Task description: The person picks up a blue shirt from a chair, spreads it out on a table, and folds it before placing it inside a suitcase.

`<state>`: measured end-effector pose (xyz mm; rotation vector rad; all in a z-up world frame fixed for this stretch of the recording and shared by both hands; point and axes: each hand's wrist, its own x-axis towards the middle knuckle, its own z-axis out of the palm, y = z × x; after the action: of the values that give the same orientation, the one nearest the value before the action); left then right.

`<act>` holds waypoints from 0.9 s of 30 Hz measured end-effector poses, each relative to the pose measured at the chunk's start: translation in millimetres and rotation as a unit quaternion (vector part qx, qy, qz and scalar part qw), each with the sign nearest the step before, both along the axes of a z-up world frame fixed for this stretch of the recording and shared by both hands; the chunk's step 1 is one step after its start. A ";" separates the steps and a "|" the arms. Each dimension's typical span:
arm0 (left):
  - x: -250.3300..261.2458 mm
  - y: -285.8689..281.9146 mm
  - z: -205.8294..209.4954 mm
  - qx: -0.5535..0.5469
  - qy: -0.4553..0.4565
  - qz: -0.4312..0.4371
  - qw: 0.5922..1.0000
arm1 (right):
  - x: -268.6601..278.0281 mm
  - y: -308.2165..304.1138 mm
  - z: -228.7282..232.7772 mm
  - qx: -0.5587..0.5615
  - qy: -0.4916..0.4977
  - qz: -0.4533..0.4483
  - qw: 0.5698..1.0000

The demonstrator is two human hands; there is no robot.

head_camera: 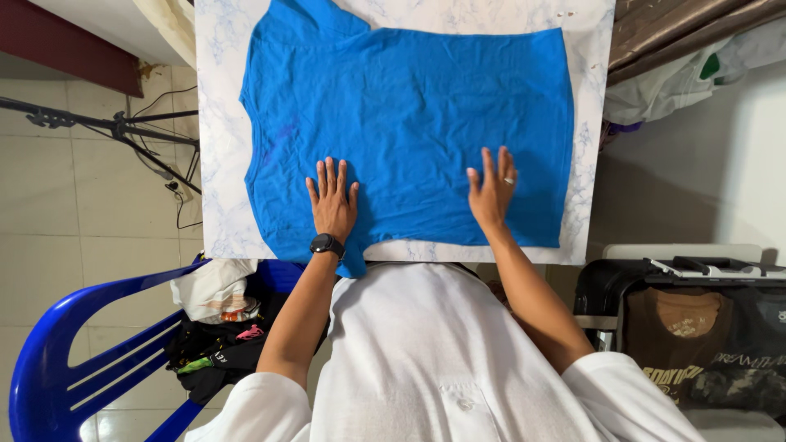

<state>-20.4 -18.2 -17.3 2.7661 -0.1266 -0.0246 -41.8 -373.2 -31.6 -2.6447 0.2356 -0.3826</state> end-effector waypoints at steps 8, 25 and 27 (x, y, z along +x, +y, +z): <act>-18.9 4.3 0.9 0.007 -0.003 -0.013 1.000 | 41.6 25.3 -11.9 -0.057 0.100 0.012 0.993; 191.5 0.5 -8.3 -0.011 -0.122 -0.120 0.985 | 187.4 -40.9 -2.8 -0.109 0.008 0.094 0.990; 224.4 -3.2 -11.3 -0.025 -0.062 -0.108 0.992 | 205.9 -49.4 -6.5 -0.096 0.037 0.095 0.990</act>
<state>204.0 -21.4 -28.7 2.6899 -0.4523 0.0941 164.1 -422.6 -38.1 -2.8433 -0.0317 -0.2552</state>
